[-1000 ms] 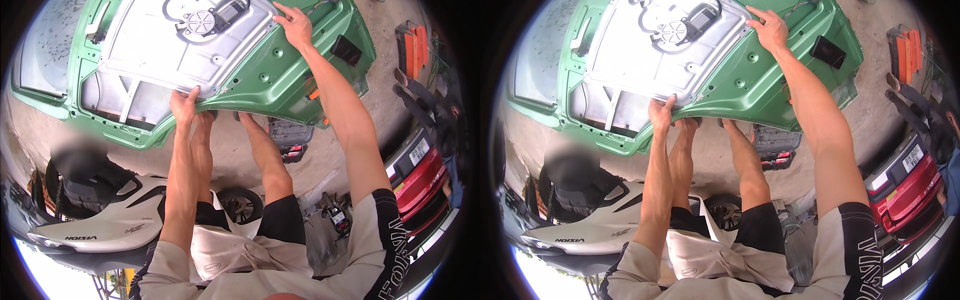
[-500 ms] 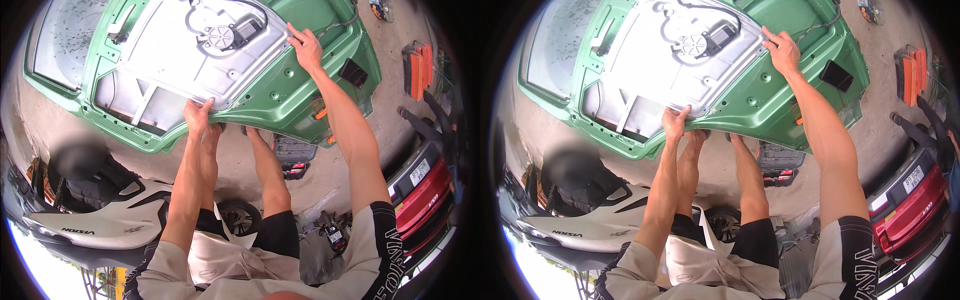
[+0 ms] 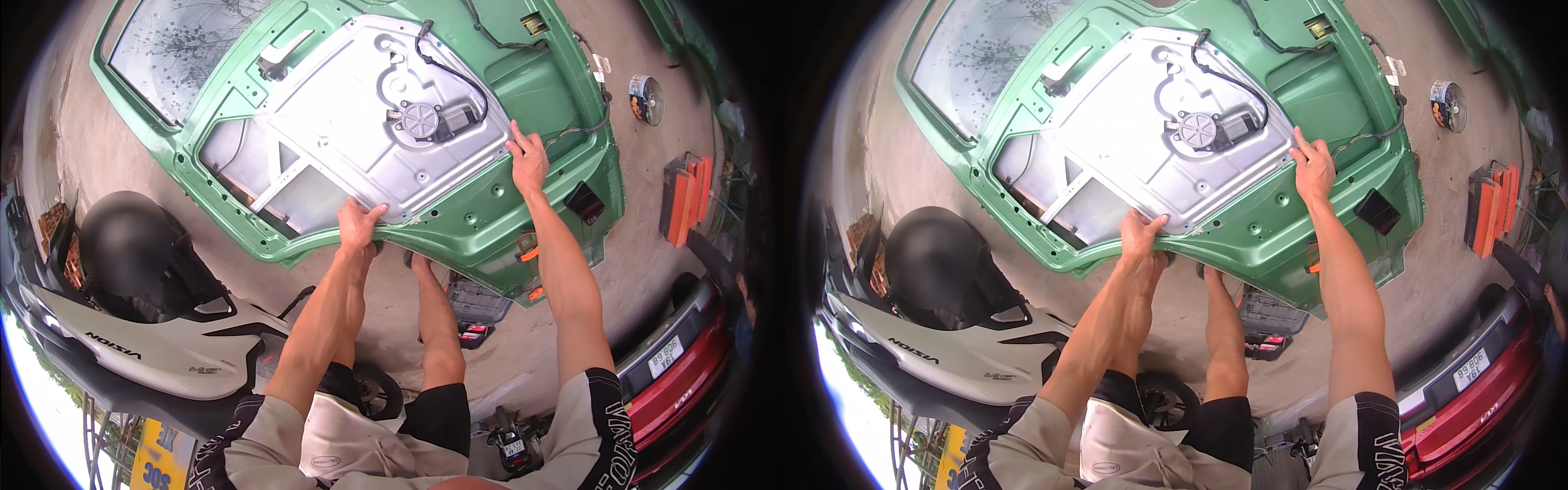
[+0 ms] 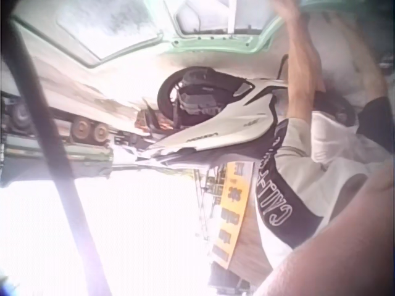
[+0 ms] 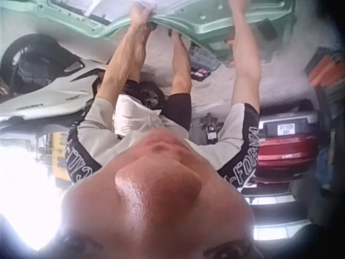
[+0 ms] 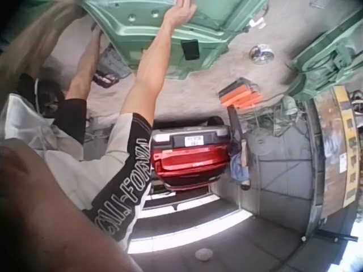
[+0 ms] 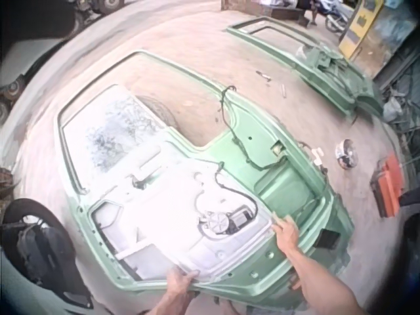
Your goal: The person positions a window regulator onto a car door panel, aligns it with the mounting holes, and secures it using a screwdriver and screws.
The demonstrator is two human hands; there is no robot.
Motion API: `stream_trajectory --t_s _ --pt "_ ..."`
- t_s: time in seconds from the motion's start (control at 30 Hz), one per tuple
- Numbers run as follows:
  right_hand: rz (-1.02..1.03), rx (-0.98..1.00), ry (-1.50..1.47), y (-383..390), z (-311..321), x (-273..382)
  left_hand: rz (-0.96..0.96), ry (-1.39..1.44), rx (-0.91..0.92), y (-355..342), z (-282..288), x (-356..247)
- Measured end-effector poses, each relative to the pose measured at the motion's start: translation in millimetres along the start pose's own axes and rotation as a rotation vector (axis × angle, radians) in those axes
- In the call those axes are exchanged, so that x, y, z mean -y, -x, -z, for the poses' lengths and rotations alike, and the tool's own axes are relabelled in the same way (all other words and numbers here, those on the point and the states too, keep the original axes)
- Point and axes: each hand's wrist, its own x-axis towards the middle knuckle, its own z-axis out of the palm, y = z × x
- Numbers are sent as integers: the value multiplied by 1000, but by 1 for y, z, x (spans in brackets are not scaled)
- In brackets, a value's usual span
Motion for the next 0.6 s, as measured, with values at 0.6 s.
stream_trajectory --t_s 0.6 --pt "-9 8 46 -2 -2 -1 119 680 -35 -49 34 2"
